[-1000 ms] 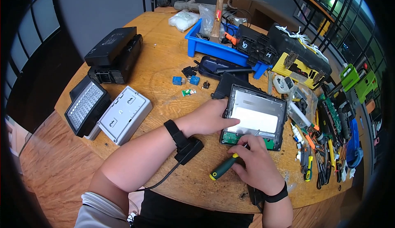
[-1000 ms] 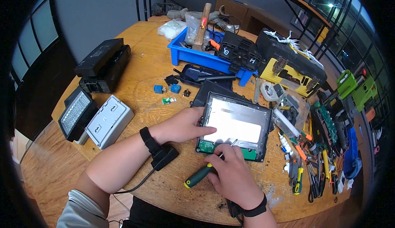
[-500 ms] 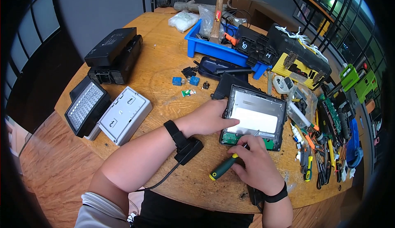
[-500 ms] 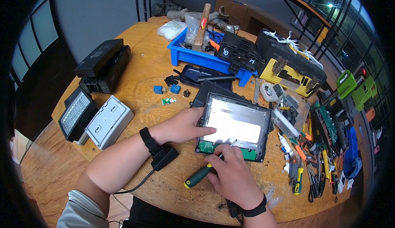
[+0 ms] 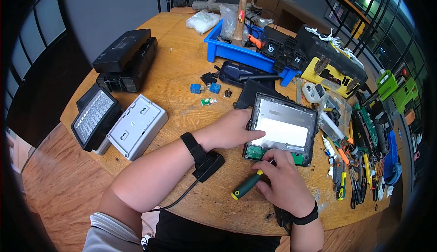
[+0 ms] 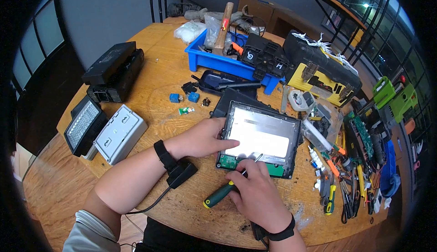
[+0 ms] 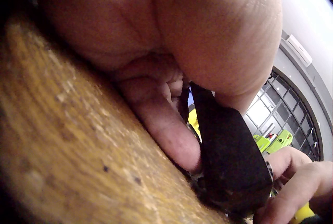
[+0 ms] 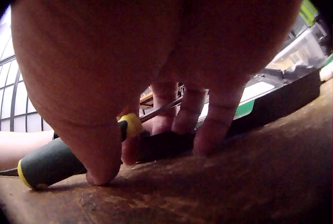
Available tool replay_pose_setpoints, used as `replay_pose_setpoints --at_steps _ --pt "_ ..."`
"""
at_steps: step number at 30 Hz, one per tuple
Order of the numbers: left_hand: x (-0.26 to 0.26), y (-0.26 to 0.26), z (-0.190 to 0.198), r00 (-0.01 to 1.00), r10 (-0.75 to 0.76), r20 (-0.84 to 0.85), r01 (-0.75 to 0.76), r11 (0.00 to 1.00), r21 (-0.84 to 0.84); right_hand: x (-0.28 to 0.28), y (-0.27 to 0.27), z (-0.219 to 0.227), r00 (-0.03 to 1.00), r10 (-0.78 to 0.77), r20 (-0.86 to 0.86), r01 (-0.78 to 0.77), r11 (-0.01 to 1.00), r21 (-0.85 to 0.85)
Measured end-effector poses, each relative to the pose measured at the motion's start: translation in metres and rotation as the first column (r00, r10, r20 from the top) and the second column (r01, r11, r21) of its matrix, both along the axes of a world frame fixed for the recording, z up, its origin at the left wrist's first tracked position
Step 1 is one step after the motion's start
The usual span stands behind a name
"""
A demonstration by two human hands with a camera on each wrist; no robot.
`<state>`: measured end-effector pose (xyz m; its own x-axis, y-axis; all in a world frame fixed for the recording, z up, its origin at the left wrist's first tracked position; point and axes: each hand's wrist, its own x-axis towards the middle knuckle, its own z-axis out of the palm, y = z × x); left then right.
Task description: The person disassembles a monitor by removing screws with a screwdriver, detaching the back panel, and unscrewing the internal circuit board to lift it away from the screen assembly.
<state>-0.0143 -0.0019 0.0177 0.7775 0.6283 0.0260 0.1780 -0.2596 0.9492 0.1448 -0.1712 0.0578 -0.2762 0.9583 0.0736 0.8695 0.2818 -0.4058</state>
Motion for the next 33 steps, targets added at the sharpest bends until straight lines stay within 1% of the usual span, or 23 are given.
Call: replay_pose_setpoints --at_steps 4,6,10,12,18,33 --pt "0.0 0.002 -0.004 1.0 -0.011 0.007 0.011 1.0 -0.007 -0.002 0.0 0.001 1.0 -0.007 0.01 0.007 1.0 -0.001" --pt "0.001 0.003 -0.008 0.999 -0.003 0.054 -0.006 0.987 0.161 -0.002 -0.001 0.002 1.0 -0.011 0.013 0.011 1.0 -0.003" --pt "0.001 0.003 -0.011 0.998 -0.016 0.062 0.008 0.992 0.128 -0.002 -0.001 0.001 0.999 -0.016 0.03 0.015 1.0 0.007" --pt "0.001 0.001 -0.005 0.999 0.0 0.038 0.0 1.0 0.005 -0.002 -0.002 0.0 0.999 -0.021 0.027 0.021 1.0 0.0" --pt "0.001 0.002 -0.003 0.999 0.004 -0.032 -0.003 0.999 0.033 -0.003 -0.002 0.003 0.999 -0.022 0.027 0.022 1.0 -0.004" --pt "0.0 0.001 -0.001 1.0 -0.001 -0.008 0.001 1.0 0.007 -0.002 -0.001 0.001 1.0 -0.012 -0.004 0.012 1.0 0.004"
